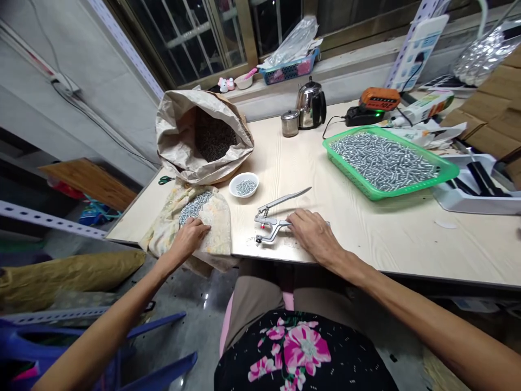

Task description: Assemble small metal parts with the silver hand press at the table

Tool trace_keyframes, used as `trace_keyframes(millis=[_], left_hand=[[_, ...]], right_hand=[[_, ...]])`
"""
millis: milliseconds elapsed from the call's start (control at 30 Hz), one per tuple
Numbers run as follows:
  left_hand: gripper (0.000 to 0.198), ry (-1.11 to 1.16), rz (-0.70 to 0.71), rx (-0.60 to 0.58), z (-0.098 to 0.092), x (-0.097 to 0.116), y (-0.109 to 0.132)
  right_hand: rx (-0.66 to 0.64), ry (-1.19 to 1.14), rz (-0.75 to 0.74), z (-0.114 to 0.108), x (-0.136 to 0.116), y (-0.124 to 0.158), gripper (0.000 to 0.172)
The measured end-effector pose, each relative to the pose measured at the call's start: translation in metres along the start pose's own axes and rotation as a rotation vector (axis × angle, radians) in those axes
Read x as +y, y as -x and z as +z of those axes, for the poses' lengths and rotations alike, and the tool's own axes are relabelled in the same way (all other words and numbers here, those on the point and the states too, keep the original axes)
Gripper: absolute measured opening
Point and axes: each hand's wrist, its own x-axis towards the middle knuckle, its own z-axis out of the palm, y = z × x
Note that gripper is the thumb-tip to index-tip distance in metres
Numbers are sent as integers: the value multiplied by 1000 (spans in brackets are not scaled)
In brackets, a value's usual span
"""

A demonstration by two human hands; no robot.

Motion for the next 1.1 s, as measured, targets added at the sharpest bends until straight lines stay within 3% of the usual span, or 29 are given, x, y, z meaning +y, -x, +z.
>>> trace_keyframes(millis=[133, 267, 400, 667, 767, 900, 1100], left_hand=[[33, -11, 76, 19, 7, -9, -2], [33, 50, 112, 76, 15, -21, -1], [33, 86, 160, 29, 14, -28, 1], [22, -21, 123, -49, -6, -22, 4], [20, 59, 102, -6, -10, -21, 4], [12, 490, -72, 144, -15, 7, -1], [23, 1321, -235, 21, -19, 93, -24]], right_hand=[[-31, 17, 66, -11, 12, 0, 19], [74, 6, 152, -24, 19, -1, 19], [72, -17, 140, -30, 17, -3, 20], [5, -62, 101, -3, 14, 9, 27], [15, -55, 78, 5, 16, 12, 29], [50, 3, 31, 6, 15, 14, 26], [189, 185, 5, 1, 3, 12, 22]])
